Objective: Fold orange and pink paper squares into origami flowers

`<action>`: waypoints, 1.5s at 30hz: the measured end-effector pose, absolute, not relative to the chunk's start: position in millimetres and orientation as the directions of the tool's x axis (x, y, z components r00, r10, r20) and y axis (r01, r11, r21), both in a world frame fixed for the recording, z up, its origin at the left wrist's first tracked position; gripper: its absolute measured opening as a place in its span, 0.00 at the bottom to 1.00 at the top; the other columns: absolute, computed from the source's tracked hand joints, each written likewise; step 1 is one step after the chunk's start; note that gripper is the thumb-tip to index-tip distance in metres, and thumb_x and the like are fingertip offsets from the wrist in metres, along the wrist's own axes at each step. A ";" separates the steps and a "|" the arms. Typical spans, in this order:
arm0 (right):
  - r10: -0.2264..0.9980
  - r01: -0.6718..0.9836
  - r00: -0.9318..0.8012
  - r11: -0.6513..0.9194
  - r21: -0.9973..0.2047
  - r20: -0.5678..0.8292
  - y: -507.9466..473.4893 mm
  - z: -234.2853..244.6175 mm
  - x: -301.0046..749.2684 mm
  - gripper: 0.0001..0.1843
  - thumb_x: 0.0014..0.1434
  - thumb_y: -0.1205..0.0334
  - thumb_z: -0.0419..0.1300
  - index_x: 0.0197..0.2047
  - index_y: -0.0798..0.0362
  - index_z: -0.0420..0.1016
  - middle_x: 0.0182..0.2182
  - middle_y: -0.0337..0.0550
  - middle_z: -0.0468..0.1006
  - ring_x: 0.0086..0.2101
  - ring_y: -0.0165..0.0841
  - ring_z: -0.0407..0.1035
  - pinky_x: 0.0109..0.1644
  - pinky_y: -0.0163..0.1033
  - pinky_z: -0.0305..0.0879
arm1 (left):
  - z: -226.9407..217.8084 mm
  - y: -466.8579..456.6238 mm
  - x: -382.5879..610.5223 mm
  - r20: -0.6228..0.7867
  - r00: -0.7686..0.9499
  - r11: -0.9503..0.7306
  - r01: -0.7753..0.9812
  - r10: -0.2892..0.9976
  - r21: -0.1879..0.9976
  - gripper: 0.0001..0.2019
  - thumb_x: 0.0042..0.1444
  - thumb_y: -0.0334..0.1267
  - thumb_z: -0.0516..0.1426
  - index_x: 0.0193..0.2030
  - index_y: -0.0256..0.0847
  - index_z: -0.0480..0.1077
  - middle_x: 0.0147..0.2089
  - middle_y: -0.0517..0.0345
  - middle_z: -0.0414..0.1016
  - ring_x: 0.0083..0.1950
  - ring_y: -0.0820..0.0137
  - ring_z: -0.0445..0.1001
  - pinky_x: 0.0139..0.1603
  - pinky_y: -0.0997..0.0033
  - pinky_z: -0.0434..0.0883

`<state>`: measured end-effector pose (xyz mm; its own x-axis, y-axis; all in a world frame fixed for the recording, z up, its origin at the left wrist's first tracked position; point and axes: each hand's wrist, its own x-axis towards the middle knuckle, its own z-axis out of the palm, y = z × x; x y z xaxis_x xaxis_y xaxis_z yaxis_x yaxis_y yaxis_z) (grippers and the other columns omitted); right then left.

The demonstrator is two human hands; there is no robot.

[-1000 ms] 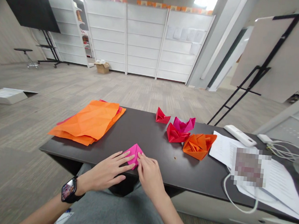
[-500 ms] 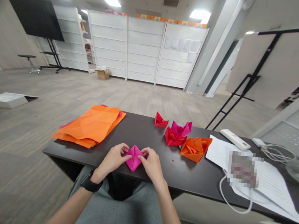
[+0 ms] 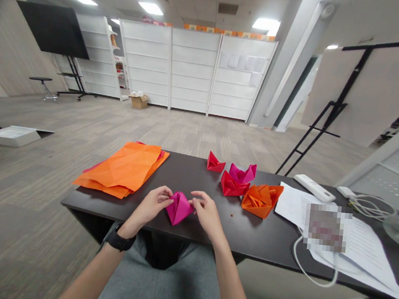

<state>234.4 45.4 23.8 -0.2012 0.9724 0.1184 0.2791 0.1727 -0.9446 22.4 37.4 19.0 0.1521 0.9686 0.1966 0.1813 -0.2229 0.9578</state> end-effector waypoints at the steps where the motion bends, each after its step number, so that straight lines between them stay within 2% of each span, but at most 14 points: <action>1: 0.973 0.252 -0.200 0.164 -0.954 0.115 47.0 24.3 234.8 0.18 0.60 0.51 0.54 0.49 0.52 0.69 0.33 0.45 0.83 0.32 0.36 0.76 0.35 0.39 0.69 | 19.5 38.4 22.1 0.193 0.152 -0.216 0.156 0.969 0.964 0.07 0.54 0.39 0.61 0.38 0.39 0.70 0.39 0.56 0.76 0.40 0.66 0.78 0.40 0.71 0.72; 4: 0.978 0.150 -0.166 0.149 -0.977 0.123 50.4 25.8 236.1 0.22 0.54 0.54 0.62 0.51 0.51 0.66 0.34 0.44 0.83 0.32 0.36 0.76 0.38 0.39 0.70 | 22.5 40.4 20.8 0.188 0.140 -0.203 0.101 0.972 0.974 0.08 0.56 0.41 0.60 0.38 0.38 0.72 0.38 0.54 0.78 0.40 0.65 0.78 0.41 0.69 0.73; 7: 0.982 0.150 -0.119 0.167 -0.974 0.150 53.0 24.4 236.9 0.26 0.48 0.58 0.66 0.50 0.50 0.67 0.40 0.44 0.81 0.30 0.33 0.76 0.34 0.37 0.70 | 25.8 41.4 20.1 0.194 0.107 -0.201 0.062 0.975 0.978 0.10 0.58 0.42 0.59 0.37 0.37 0.75 0.38 0.52 0.79 0.42 0.64 0.78 0.44 0.68 0.72; 9: 0.977 0.215 -0.141 0.191 -0.958 0.163 55.0 21.7 236.8 0.22 0.49 0.60 0.64 0.48 0.52 0.72 0.40 0.45 0.81 0.30 0.34 0.76 0.34 0.37 0.70 | 26.4 42.4 20.5 0.194 0.085 -0.198 0.039 0.977 0.979 0.09 0.55 0.41 0.61 0.38 0.37 0.75 0.39 0.51 0.80 0.43 0.64 0.78 0.46 0.67 0.72; 13: 0.964 0.294 -0.203 0.228 -0.928 0.172 58.4 17.0 236.2 0.10 0.51 0.63 0.60 0.36 0.53 0.80 0.32 0.44 0.83 0.34 0.37 0.77 0.38 0.38 0.70 | 23.2 46.0 21.3 0.181 0.028 -0.181 0.002 0.983 0.984 0.09 0.54 0.40 0.61 0.38 0.37 0.74 0.39 0.50 0.80 0.43 0.64 0.78 0.45 0.67 0.73; 17: 0.957 0.346 -0.194 0.272 -0.898 0.215 60.3 18.4 237.4 0.11 0.53 0.63 0.58 0.35 0.53 0.81 0.31 0.43 0.83 0.32 0.36 0.76 0.37 0.38 0.70 | 19.3 49.7 18.2 0.158 -0.019 -0.159 -0.030 0.987 0.987 0.12 0.51 0.40 0.63 0.40 0.38 0.71 0.41 0.51 0.79 0.42 0.65 0.79 0.41 0.70 0.73; 21: 0.955 0.377 -0.174 0.288 -0.880 0.239 60.7 22.8 239.5 0.11 0.54 0.61 0.57 0.35 0.52 0.81 0.31 0.43 0.83 0.30 0.36 0.76 0.35 0.38 0.70 | 22.1 52.2 11.8 0.105 0.079 -0.102 -0.044 0.991 0.994 0.16 0.48 0.40 0.66 0.42 0.36 0.71 0.38 0.49 0.81 0.37 0.66 0.80 0.37 0.69 0.73; 26: 0.958 0.391 -0.142 0.286 -0.875 0.250 59.6 25.8 241.1 0.10 0.55 0.59 0.57 0.34 0.52 0.79 0.30 0.43 0.82 0.29 0.36 0.76 0.33 0.38 0.69 | 27.4 57.5 5.1 0.116 0.169 -0.115 -0.010 0.979 0.993 0.16 0.47 0.37 0.67 0.42 0.35 0.72 0.35 0.50 0.81 0.37 0.66 0.80 0.39 0.68 0.74; 32: 0.962 0.394 -0.041 0.262 -0.881 0.268 61.4 18.9 245.1 0.12 0.57 0.55 0.58 0.36 0.52 0.77 0.29 0.45 0.82 0.30 0.39 0.77 0.34 0.40 0.71 | 19.9 62.3 4.4 0.234 0.112 -0.241 0.050 0.966 0.969 0.11 0.52 0.38 0.63 0.39 0.39 0.68 0.37 0.55 0.77 0.39 0.68 0.79 0.41 0.71 0.74; 37: 0.955 0.410 0.036 0.253 -0.876 0.293 54.9 5.6 245.2 0.11 0.59 0.54 0.55 0.36 0.50 0.75 0.33 0.46 0.82 0.34 0.40 0.77 0.38 0.42 0.72 | 17.0 51.9 6.4 0.290 0.090 -0.300 0.125 0.953 0.946 0.06 0.55 0.36 0.60 0.39 0.40 0.68 0.38 0.58 0.75 0.40 0.69 0.78 0.42 0.71 0.75; 41: 0.952 0.442 0.071 0.237 -0.865 0.297 46.3 -3.7 244.7 0.08 0.58 0.57 0.55 0.35 0.49 0.73 0.33 0.46 0.82 0.33 0.41 0.77 0.38 0.42 0.71 | 16.6 40.6 6.1 0.321 0.097 -0.334 0.198 0.942 0.921 0.03 0.56 0.34 0.57 0.38 0.40 0.69 0.38 0.58 0.75 0.41 0.69 0.78 0.44 0.71 0.75; 45: 0.953 0.456 0.061 0.238 -0.858 0.296 43.8 -9.1 244.5 0.07 0.58 0.58 0.55 0.35 0.48 0.72 0.31 0.44 0.81 0.32 0.41 0.77 0.37 0.42 0.70 | 14.4 35.4 4.2 0.342 0.117 -0.361 0.257 0.932 0.896 0.05 0.57 0.32 0.56 0.39 0.41 0.72 0.40 0.57 0.76 0.44 0.68 0.77 0.46 0.70 0.76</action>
